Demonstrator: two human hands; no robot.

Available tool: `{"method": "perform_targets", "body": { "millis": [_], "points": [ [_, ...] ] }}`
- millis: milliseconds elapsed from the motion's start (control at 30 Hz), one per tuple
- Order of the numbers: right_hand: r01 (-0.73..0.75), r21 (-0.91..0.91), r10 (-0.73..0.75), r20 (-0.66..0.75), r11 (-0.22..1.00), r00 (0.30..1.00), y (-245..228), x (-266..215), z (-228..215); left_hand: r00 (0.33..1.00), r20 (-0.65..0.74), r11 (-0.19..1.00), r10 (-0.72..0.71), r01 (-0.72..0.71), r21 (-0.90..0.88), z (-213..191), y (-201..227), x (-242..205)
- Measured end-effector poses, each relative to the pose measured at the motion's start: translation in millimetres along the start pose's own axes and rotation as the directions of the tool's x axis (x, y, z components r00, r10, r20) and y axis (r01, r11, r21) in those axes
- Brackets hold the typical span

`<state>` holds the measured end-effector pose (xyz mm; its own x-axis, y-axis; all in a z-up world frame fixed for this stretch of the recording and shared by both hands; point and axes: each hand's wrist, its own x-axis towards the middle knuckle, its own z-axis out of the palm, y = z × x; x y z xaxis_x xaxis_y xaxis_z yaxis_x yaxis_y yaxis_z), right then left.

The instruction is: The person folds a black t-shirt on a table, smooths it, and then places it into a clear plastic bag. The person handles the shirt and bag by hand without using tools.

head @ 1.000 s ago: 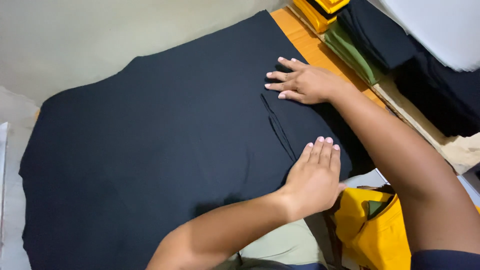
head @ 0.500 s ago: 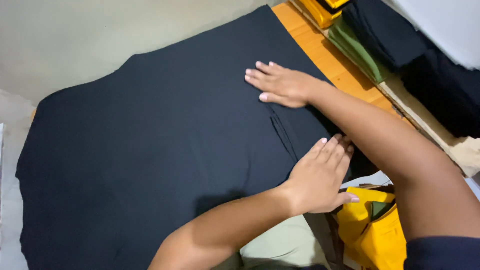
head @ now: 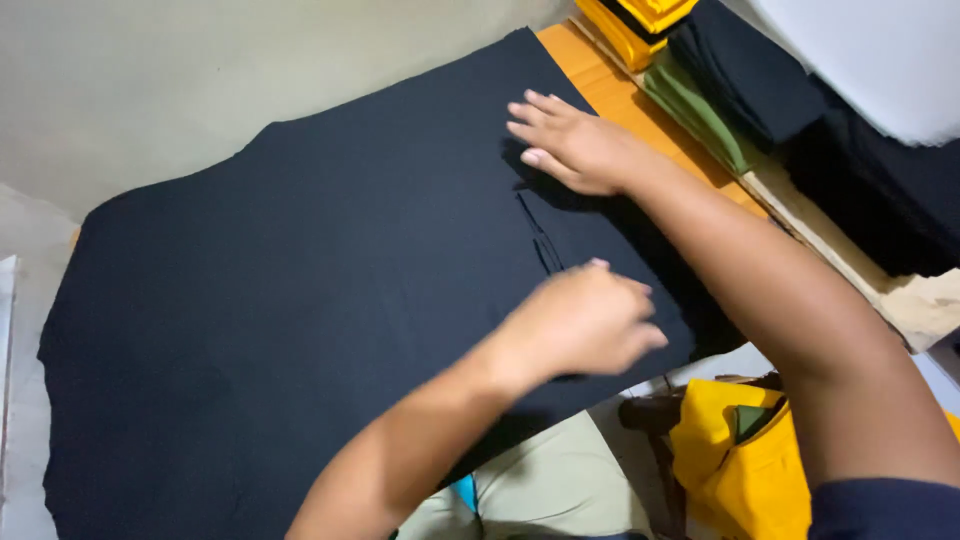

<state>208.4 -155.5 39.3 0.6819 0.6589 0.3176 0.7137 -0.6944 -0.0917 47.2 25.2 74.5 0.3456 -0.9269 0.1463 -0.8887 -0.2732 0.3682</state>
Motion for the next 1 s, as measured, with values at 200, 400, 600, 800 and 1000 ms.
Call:
{"method": "perform_targets", "body": {
  "millis": [200,400,600,800,1000],
  "points": [
    [0.003,-0.157,-0.031,-0.172,0.988,0.985,-65.0,-79.2,-7.9,0.947,-0.286,0.965,-0.147,0.200,0.167,-14.9,-97.3,8.1],
    [-0.120,-0.137,0.121,-0.003,0.983,0.993,-116.2,-137.5,2.5,0.980,0.072,0.973,-0.186,0.173,0.152,-18.5,-100.7,15.3],
    [-0.250,-0.266,0.278,0.072,0.931,0.958,-153.9,-163.9,-4.6,0.956,0.087,0.934,-0.281,0.252,0.252,-8.3,-110.5,13.8],
    [-0.271,-0.301,0.299,0.049,0.914,0.953,-169.9,-180.8,-1.3,0.931,0.084,0.909,-0.356,0.324,0.263,-8.7,-113.0,10.1],
    [-0.320,-0.261,0.346,0.061,0.911,0.936,-181.7,-185.6,-11.4,0.950,-0.022,0.917,-0.311,0.306,0.254,-3.2,-119.2,10.0]
  ]
}}
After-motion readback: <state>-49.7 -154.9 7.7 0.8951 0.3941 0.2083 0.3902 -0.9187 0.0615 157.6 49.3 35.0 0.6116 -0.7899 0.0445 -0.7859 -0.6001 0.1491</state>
